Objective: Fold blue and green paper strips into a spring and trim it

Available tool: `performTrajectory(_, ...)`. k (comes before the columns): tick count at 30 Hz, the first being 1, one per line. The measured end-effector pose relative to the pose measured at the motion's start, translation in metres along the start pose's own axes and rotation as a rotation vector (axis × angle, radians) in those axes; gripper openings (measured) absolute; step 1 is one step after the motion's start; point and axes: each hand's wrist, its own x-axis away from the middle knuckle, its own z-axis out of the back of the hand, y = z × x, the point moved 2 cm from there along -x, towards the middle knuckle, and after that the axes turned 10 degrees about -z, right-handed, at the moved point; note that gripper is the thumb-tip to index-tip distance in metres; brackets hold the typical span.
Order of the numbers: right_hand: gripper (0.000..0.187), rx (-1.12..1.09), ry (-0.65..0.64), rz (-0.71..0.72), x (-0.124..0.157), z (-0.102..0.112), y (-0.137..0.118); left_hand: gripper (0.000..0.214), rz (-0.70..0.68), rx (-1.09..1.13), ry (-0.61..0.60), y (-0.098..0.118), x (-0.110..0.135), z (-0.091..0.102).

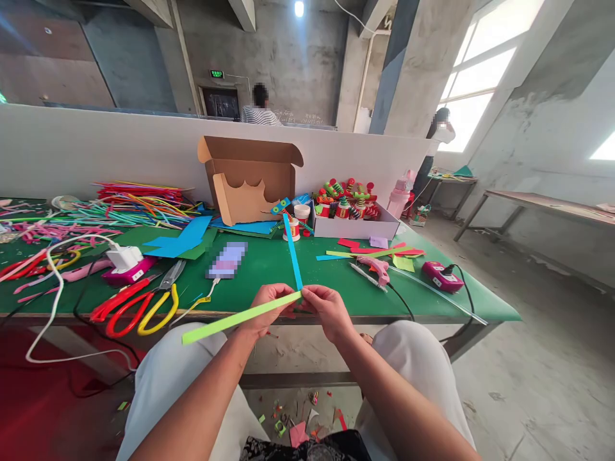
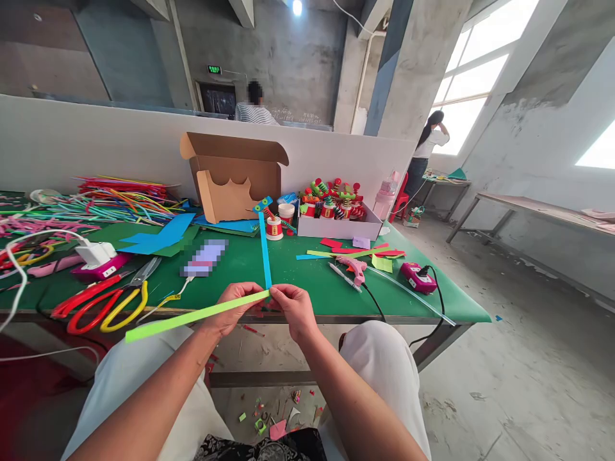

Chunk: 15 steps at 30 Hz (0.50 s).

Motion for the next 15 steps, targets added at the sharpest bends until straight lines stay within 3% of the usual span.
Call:
performTrajectory(6, 0.034, -0.164, 0.062, -0.032, -0.0034, 0.0044, -0.0007, 0.027, -0.122, -0.086, -0.019, 0.0057, 0.0025, -0.0046)
performTrajectory(15, 0.028, -0.105, 0.008, -0.039, 0.0036, -0.004, -0.0004, 0.031, -0.165, -0.207, 0.102, -0.0008, -0.0008, -0.0044)
